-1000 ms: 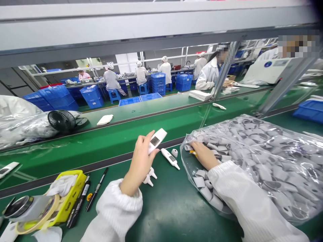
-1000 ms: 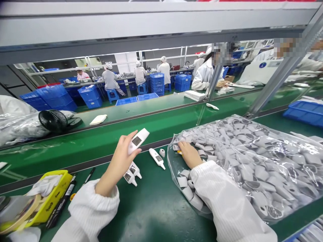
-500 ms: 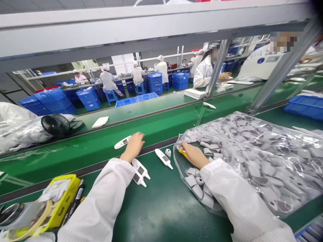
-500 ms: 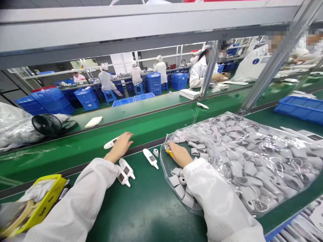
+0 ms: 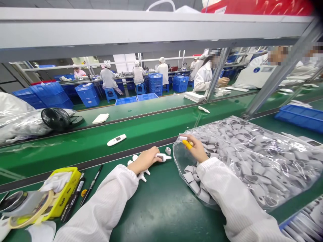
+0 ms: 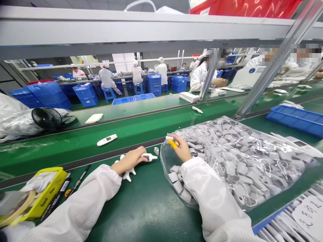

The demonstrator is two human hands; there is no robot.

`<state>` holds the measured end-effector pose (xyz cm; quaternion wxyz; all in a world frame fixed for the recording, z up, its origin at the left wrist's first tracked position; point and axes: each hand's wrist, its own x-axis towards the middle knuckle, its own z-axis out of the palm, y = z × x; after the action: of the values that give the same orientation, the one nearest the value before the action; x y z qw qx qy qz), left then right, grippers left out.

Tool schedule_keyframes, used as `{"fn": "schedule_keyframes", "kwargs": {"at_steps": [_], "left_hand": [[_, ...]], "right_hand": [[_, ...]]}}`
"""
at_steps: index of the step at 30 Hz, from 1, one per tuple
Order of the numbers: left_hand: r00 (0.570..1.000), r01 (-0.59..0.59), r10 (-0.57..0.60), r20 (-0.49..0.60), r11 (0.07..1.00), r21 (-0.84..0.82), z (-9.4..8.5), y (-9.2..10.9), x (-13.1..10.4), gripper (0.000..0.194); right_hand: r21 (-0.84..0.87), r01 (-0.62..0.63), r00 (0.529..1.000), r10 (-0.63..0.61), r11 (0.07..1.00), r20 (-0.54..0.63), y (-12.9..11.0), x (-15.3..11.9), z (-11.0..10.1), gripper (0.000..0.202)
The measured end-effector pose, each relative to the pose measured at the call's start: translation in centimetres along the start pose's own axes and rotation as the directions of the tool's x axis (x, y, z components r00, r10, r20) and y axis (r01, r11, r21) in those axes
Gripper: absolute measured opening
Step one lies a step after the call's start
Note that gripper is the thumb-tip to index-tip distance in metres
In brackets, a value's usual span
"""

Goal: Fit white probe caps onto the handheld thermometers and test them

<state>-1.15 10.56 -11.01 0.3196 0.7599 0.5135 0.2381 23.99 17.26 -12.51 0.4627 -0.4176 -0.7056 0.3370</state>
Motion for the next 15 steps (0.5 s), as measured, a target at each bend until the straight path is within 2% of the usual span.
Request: {"fn": "schedule_keyframes", "kwargs": {"at_steps": [4, 7, 9, 11, 13, 15], "left_hand": [[0.986, -0.002, -0.050, -0.159, 0.950, -0.312, -1.6, 3.8, -2.1, 0.040], [0.973, -0.073, -0.042, -0.225, 0.875, -0.478, -3.0, 7.4, -4.4, 0.043], [0.973, -0.117, -0.023, -0.229, 0.807, -0.578, -3.8, 9.4, -6.1, 0.041], [0.972, -0.139, -0.028, -0.234, 0.732, -0.666, -4.3, 10.9, -7.6, 0.041], [0.970, -0.131, -0.058, -0.237, 0.698, -0.704, -4.5, 11.8, -8.7, 0.039], [0.970, -0.102, -0.086, -0.226, 0.702, -0.705, -4.4, 12.2, -9.4, 0.040]], "right_hand": [[0.272, -0.016, 1.000, 0.018, 0.962, -0.004, -5.5, 1.3, 0.2, 0.056], [0.456, 0.003, 1.000, -0.004, 0.890, 0.000, -10.3, 2.0, 0.1, 0.050], [0.644, 0.017, 1.000, -0.023, 0.765, 0.000, -13.0, 2.1, 0.2, 0.040], [0.738, 0.038, 0.999, -0.039, 0.674, -0.015, -15.0, 1.7, 0.8, 0.032], [0.749, 0.051, 0.999, -0.044, 0.660, -0.028, -16.3, 1.1, 2.0, 0.029], [0.747, 0.047, 0.999, -0.049, 0.664, -0.019, -16.9, 0.6, 3.3, 0.030]]}}
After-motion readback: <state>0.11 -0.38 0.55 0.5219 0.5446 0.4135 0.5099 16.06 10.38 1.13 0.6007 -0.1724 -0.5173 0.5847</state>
